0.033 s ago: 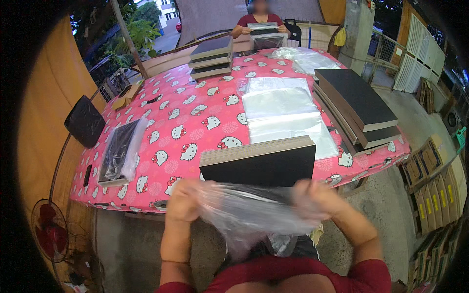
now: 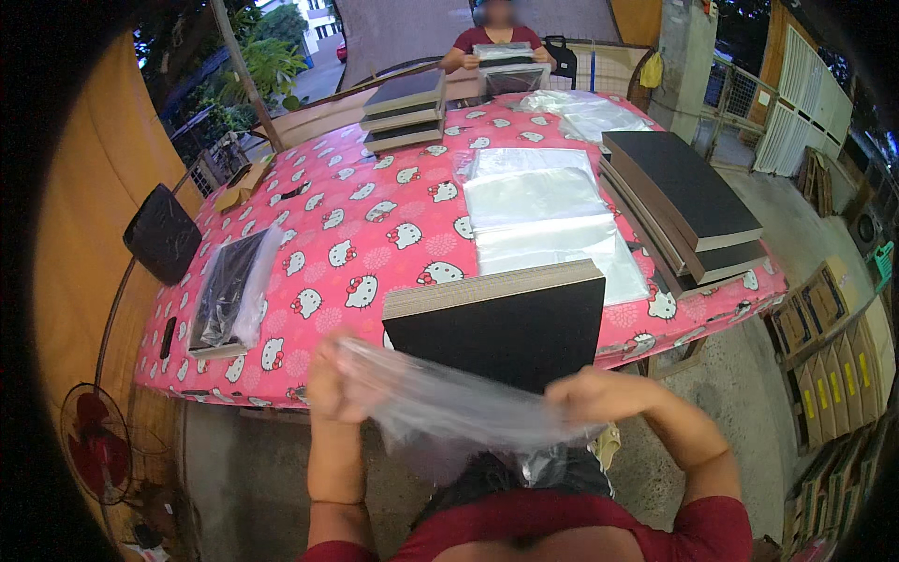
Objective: The person picks up a stack of black rectangular boards and places them inside a large plastic bag. They then take an individual black board and slide it into a separate plastic bag.
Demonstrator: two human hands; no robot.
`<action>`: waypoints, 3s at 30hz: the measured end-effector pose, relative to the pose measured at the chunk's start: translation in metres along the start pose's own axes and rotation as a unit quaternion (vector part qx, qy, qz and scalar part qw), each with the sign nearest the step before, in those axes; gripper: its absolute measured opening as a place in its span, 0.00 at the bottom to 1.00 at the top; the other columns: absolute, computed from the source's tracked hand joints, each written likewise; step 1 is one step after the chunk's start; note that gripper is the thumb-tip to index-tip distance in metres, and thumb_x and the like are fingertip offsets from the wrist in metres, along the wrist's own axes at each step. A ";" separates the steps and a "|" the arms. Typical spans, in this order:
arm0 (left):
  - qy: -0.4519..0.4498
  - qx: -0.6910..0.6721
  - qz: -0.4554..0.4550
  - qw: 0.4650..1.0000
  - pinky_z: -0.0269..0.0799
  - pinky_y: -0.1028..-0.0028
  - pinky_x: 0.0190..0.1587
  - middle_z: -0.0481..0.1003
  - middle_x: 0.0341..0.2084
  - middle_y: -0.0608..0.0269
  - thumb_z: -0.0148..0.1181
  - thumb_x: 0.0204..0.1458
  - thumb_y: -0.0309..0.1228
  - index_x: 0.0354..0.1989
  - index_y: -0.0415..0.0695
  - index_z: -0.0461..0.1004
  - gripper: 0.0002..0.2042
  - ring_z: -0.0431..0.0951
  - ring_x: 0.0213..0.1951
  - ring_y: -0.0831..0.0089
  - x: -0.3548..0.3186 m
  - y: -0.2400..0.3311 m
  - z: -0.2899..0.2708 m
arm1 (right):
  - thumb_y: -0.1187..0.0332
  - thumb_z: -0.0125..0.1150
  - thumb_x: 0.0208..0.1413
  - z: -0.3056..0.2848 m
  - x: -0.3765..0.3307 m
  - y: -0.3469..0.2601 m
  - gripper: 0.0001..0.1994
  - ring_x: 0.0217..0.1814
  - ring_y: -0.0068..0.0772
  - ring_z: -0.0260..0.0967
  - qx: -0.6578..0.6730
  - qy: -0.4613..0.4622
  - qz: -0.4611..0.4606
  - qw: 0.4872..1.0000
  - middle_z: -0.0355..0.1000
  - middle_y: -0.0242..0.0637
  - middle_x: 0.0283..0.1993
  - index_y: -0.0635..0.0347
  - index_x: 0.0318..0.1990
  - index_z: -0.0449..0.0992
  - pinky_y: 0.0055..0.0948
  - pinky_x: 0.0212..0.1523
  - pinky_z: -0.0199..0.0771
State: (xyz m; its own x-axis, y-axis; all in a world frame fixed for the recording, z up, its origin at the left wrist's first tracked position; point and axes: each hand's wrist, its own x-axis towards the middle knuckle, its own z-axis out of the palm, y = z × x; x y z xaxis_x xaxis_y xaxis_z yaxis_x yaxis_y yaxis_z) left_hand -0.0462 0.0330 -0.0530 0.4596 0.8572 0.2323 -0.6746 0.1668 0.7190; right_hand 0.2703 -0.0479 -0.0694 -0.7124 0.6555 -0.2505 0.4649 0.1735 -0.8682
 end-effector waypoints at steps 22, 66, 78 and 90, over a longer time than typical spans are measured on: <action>-0.278 0.341 -0.122 0.890 0.70 0.70 0.24 0.73 0.17 0.64 0.53 0.45 0.43 0.21 0.43 0.73 0.15 0.72 0.21 0.71 0.017 -0.019 0.001 | 0.68 0.60 0.42 0.014 -0.005 0.025 0.08 0.37 0.35 0.69 0.249 0.278 -0.182 0.910 0.70 0.46 0.33 0.62 0.29 0.74 0.35 0.38 0.70; 0.311 -0.015 -0.273 0.910 0.71 0.71 0.35 0.71 0.31 0.60 0.51 0.49 0.29 0.38 0.46 0.67 0.08 0.73 0.32 0.69 -0.088 -0.025 -0.003 | 0.77 0.60 0.42 0.061 -0.072 0.036 0.11 0.26 0.22 0.69 0.502 0.374 -0.008 0.780 0.71 0.36 0.31 0.65 0.36 0.69 0.20 0.31 0.69; 0.207 -0.041 -0.325 0.922 0.68 0.81 0.30 0.71 0.26 0.66 0.51 0.50 0.29 0.34 0.42 0.67 0.05 0.72 0.28 0.78 -0.150 -0.175 -0.181 | 0.73 0.54 0.49 0.170 -0.023 0.234 0.04 0.25 0.20 0.64 0.648 0.328 0.115 0.678 0.68 0.32 0.28 0.58 0.33 0.68 0.18 0.22 0.63; 0.172 -0.006 -0.360 0.917 0.70 0.80 0.31 0.72 0.28 0.65 0.52 0.49 0.28 0.34 0.41 0.69 0.06 0.73 0.28 0.78 -0.153 -0.170 -0.178 | 0.67 0.54 0.51 0.129 -0.039 0.170 0.07 0.26 0.18 0.63 0.699 0.163 0.124 0.685 0.67 0.28 0.29 0.59 0.34 0.68 0.16 0.22 0.62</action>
State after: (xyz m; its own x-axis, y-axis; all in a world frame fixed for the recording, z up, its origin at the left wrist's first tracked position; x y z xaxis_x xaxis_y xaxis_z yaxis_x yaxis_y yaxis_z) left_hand -0.1050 -0.0398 -0.3274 0.5796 0.6259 -0.5219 -0.2755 0.7532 0.5974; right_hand 0.3096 -0.1387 -0.2621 -0.4422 0.7059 -0.5534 -0.5699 -0.6975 -0.4343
